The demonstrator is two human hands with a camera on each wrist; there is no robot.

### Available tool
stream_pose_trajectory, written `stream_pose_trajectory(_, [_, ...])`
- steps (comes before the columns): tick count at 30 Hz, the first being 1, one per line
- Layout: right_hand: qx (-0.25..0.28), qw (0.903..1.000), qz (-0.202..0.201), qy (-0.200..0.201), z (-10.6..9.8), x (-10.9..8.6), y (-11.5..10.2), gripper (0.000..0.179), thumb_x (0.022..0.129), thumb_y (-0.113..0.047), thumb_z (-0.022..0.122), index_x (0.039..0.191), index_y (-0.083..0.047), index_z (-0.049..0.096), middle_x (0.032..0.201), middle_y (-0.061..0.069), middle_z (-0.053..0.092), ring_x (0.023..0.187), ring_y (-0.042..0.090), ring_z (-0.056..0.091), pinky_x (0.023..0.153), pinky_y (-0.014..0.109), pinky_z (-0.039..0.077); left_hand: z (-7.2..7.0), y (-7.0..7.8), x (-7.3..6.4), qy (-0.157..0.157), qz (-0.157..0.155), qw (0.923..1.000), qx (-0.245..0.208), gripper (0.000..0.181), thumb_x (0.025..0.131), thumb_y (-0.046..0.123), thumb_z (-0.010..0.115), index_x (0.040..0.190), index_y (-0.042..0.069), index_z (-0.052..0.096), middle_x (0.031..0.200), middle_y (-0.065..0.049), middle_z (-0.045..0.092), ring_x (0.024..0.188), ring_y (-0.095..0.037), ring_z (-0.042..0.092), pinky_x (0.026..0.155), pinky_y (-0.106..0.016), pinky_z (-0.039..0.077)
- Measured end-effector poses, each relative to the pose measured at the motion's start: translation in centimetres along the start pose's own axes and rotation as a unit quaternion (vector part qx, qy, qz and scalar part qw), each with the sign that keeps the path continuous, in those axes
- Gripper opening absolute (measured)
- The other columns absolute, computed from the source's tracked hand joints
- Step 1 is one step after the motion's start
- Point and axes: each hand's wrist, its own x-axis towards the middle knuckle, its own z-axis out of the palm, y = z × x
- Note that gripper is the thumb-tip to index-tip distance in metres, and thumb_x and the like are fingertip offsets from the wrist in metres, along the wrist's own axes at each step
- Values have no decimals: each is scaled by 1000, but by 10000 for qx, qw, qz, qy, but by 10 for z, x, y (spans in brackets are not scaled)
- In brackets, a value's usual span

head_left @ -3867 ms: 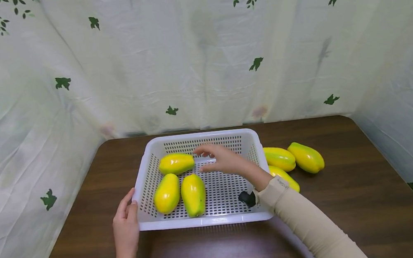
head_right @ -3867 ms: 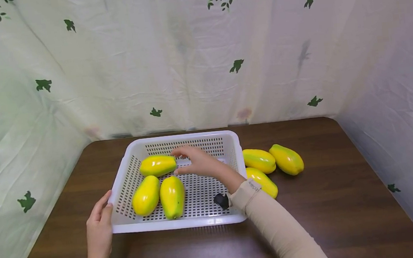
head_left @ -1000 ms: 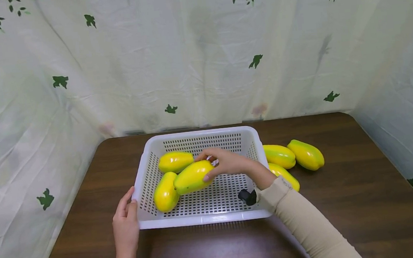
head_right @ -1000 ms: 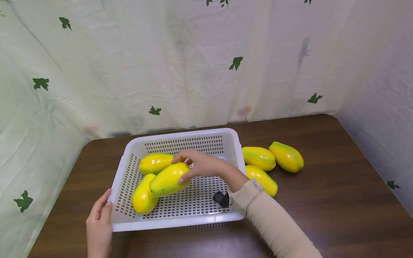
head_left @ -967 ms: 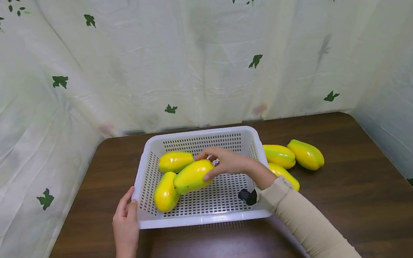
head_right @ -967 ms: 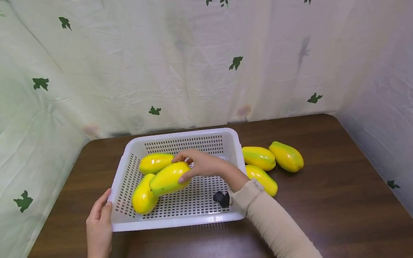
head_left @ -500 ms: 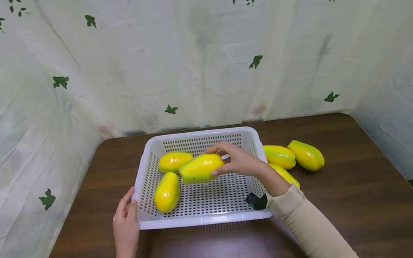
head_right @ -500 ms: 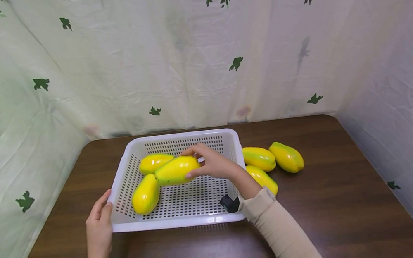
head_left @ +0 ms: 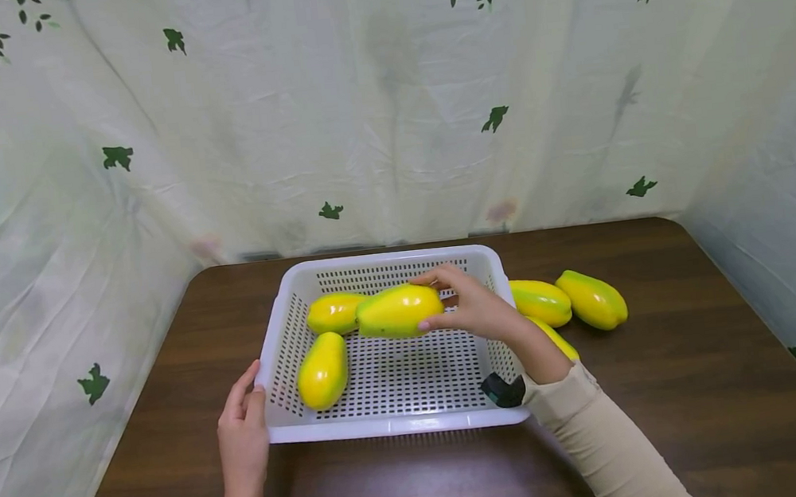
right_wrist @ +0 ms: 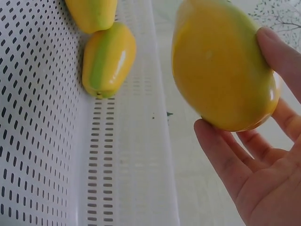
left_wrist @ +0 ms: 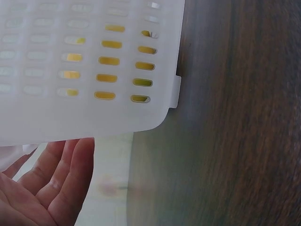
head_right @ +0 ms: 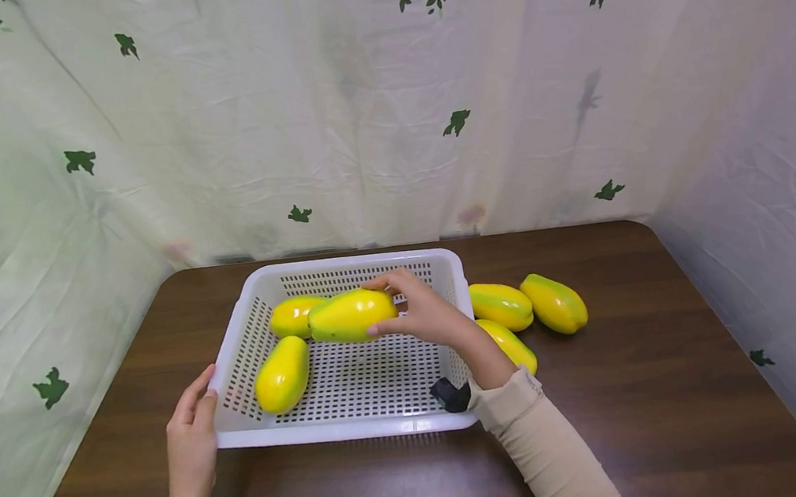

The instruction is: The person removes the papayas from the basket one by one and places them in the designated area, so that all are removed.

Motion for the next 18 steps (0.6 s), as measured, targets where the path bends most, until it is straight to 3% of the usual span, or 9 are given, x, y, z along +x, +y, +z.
stream_pose_trajectory(8, [-160, 9990, -209, 351, -5, -2, 26, 56, 73, -22, 74, 123, -11, 51, 119, 4, 45, 102, 21, 44, 86, 38, 42, 1, 3, -2, 34, 29, 10000, -87, 35, 90, 51, 38, 124, 47, 47, 102, 7, 60, 78, -16, 53, 45, -28, 38])
stream_pose_trajectory(18, [-280, 9960, -416, 734, -18, -14, 22, 54, 73, -23, 74, 122, -14, 52, 120, 0, 45, 104, 18, 45, 84, 37, 44, -3, 7, -2, -304, -143, 9993, -173, 40, 91, 51, 37, 129, 43, 44, 115, 1, 56, 90, -18, 51, 61, -24, 46])
